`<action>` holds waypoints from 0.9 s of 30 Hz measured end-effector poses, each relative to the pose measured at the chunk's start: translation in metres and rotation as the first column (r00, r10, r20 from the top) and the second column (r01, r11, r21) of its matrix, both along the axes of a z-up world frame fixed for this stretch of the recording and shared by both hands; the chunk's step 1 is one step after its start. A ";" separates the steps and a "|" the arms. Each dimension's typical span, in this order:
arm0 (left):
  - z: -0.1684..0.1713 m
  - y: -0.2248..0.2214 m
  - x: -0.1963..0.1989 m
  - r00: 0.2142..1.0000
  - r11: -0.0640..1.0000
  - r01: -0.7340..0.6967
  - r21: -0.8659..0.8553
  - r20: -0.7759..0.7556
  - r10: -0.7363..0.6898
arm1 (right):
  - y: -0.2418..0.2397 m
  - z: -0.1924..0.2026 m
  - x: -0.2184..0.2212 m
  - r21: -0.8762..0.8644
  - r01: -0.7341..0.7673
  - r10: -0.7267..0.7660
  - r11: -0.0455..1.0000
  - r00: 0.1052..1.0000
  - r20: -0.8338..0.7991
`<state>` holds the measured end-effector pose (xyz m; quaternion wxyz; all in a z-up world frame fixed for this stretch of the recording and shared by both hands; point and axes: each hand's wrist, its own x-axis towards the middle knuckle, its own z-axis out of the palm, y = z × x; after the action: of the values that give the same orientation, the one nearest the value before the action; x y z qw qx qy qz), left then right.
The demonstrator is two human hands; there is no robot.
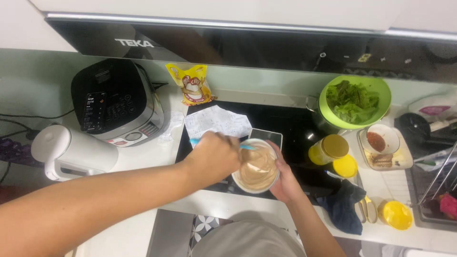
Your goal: Mixing ingredients in a bowl and organizing kitchen items.
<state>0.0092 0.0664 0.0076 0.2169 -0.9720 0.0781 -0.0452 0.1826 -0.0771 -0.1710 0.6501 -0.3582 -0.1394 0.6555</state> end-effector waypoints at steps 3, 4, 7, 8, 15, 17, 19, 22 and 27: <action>-0.013 0.000 0.001 0.801 0.861 -0.475 -0.182 -0.494 0.338 | 0.001 0.003 -0.002 0.061 0.025 -0.028 0.998 0.999 0.044; -0.021 0.002 -0.001 0.761 0.764 -0.565 -0.311 -0.555 0.336 | 0.000 0.003 -0.003 0.053 0.041 -0.044 0.998 0.997 0.059; -0.021 0.005 0.002 0.523 0.379 -0.832 -0.406 -0.801 0.290 | -0.001 -0.002 -0.008 0.023 0.090 -0.092 0.996 0.994 0.060; -0.018 0.006 0.005 0.318 0.100 -0.947 -0.304 -0.932 0.174 | -0.003 -0.005 -0.009 -0.001 0.124 -0.124 0.992 0.991 0.052; -0.053 0.022 -0.006 0.581 -0.452 -0.744 -0.492 -0.810 -0.074 | -0.011 -0.051 -0.003 -0.033 0.190 -0.193 0.981 0.971 -0.143; -0.055 0.025 -0.008 0.673 -0.419 -0.680 -0.602 -0.739 -0.029 | -0.013 -0.048 -0.001 -0.014 0.199 -0.198 0.980 0.964 -0.178; -0.059 0.018 -0.016 0.794 0.137 -0.588 -0.797 -0.537 0.286 | -0.009 -0.042 0.001 -0.008 0.213 -0.211 0.977 0.963 -0.170; -0.035 -0.016 -0.017 0.884 0.752 -0.461 -0.472 -0.171 0.435 | -0.012 -0.033 0.000 -0.004 0.208 -0.206 0.978 0.966 -0.155; -0.018 -0.058 -0.008 0.712 0.765 -0.617 -0.185 -0.547 0.441 | -0.007 -0.025 -0.008 0.015 0.188 -0.185 0.982 0.976 -0.114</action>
<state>0.0011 0.0083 -0.0101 0.0157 -0.9548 -0.1677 0.2448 0.1747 -0.0838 -0.1958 0.7200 -0.3238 -0.0769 0.6090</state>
